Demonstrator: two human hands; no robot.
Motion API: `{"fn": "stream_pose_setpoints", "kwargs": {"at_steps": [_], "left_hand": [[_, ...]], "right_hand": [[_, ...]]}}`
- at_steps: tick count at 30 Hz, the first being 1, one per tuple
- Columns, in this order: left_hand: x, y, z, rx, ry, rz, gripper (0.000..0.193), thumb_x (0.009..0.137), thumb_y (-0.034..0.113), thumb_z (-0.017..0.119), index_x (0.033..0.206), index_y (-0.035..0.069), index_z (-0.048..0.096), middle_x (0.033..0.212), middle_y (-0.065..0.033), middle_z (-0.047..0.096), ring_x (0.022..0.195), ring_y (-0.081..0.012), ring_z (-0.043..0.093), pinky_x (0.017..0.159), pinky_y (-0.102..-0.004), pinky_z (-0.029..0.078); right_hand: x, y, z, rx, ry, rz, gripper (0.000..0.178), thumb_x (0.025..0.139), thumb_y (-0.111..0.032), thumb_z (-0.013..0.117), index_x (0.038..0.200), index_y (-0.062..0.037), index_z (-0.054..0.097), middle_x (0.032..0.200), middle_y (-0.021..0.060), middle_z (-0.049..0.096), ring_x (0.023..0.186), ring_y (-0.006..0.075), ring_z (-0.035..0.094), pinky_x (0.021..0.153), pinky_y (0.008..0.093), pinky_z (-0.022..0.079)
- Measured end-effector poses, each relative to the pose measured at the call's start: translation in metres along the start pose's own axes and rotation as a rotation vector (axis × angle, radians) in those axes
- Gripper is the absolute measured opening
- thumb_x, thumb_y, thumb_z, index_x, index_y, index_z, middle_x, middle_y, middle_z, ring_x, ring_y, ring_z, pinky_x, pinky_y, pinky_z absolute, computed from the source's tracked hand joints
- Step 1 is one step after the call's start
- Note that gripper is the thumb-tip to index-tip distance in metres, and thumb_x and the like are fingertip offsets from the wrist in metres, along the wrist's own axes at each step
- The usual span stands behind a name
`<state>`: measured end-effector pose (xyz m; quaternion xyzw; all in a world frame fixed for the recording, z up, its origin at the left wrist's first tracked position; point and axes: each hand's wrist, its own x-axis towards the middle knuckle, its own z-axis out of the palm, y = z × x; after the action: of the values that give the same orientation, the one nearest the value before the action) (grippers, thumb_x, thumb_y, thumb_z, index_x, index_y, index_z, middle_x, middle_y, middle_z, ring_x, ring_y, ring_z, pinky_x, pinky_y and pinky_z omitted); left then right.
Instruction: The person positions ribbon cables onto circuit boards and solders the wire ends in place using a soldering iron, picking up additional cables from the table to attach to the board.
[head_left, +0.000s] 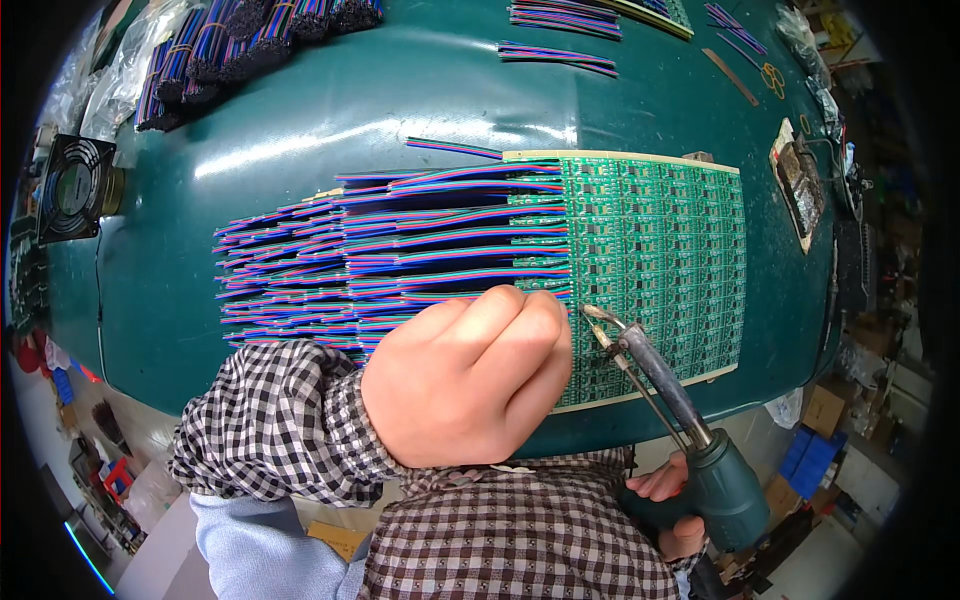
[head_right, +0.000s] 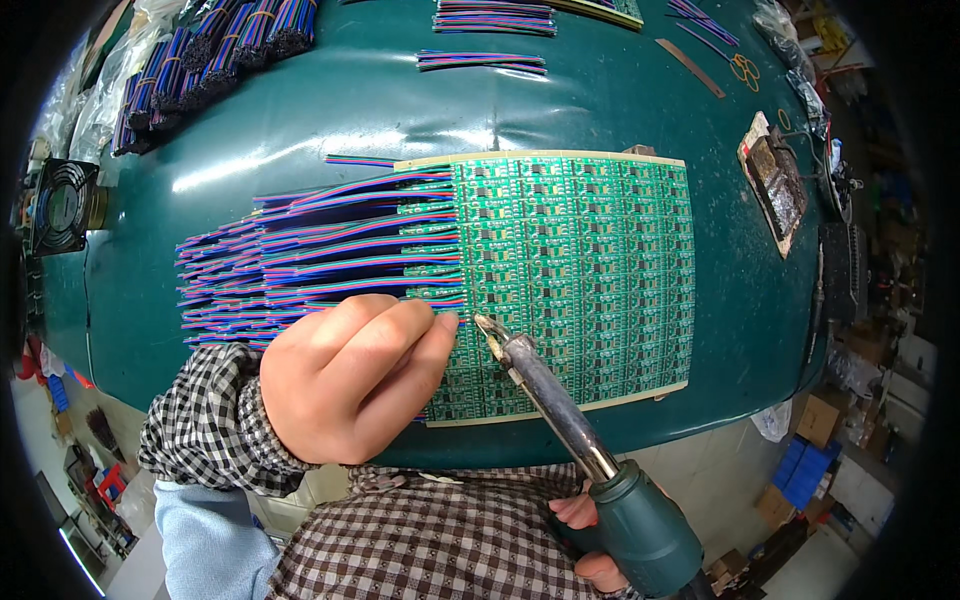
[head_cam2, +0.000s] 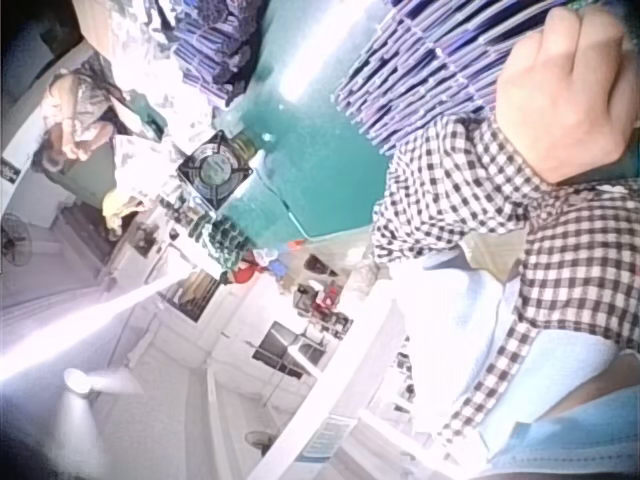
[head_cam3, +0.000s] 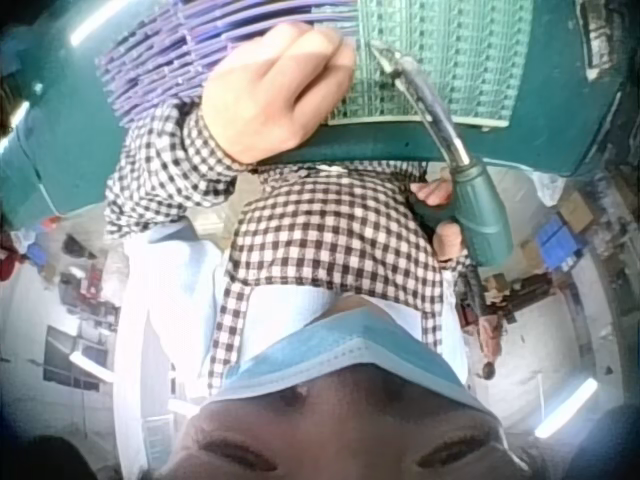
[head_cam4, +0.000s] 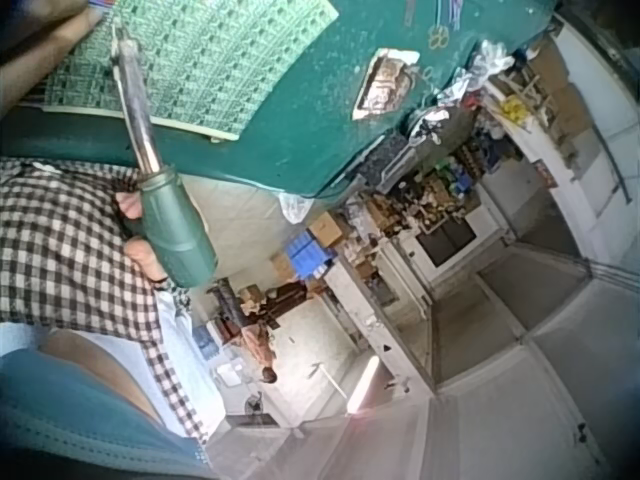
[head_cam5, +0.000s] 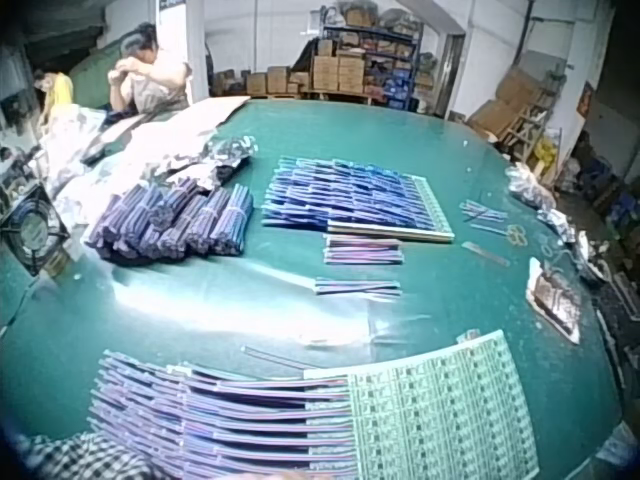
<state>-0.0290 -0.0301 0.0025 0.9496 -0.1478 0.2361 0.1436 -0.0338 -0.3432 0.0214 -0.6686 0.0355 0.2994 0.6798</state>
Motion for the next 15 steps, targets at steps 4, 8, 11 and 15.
{"fn": "stream_pose_setpoints", "kwargs": {"at_steps": [4,8,11,15], "left_hand": [[0.0,0.0,-0.001,-0.015,-0.002,-0.001,0.03,0.061,0.006,0.065,0.09,-0.003,0.066,0.091,-0.01,0.056,0.07,-0.0171,0.058,0.051,-0.0243,0.044],[0.001,0.0,-0.001,-0.027,-0.015,-0.003,0.03,0.061,0.006,0.065,0.089,-0.003,0.066,0.091,-0.0103,0.056,0.07,-0.0172,0.058,0.052,-0.0245,0.045],[0.0,0.0,-0.001,0.002,-0.005,0.006,0.03,0.061,0.006,0.065,0.089,-0.003,0.065,0.091,-0.0105,0.057,0.07,-0.0171,0.058,0.052,-0.0246,0.046],[0.0,0.001,0.0,0.027,0.003,0.012,0.03,0.061,0.006,0.065,0.089,-0.003,0.065,0.091,-0.0106,0.057,0.07,-0.0172,0.058,0.053,-0.0243,0.046]], "right_hand": [[0.0,0.001,0.002,-0.003,0.016,-0.013,0.088,0.068,-0.054,0.075,0.123,0.0047,0.04,0.08,0.0041,0.056,0.078,0.0221,0.058,0.08,0.0428,0.053],[0.009,-0.021,0.023,-0.068,-0.041,0.068,0.088,0.068,-0.054,0.076,0.123,0.0052,0.04,0.08,0.0043,0.056,0.078,0.0224,0.059,0.08,0.0431,0.053],[0.01,-0.022,0.023,-0.073,-0.032,0.087,0.089,0.066,-0.052,0.077,0.122,0.0059,0.04,0.079,0.0044,0.056,0.078,0.0232,0.059,0.081,0.0437,0.053],[0.01,-0.021,0.022,-0.065,-0.019,0.106,0.088,0.066,-0.051,0.078,0.122,0.0058,0.04,0.079,0.0053,0.057,0.079,0.0244,0.06,0.081,0.0447,0.053]]}}
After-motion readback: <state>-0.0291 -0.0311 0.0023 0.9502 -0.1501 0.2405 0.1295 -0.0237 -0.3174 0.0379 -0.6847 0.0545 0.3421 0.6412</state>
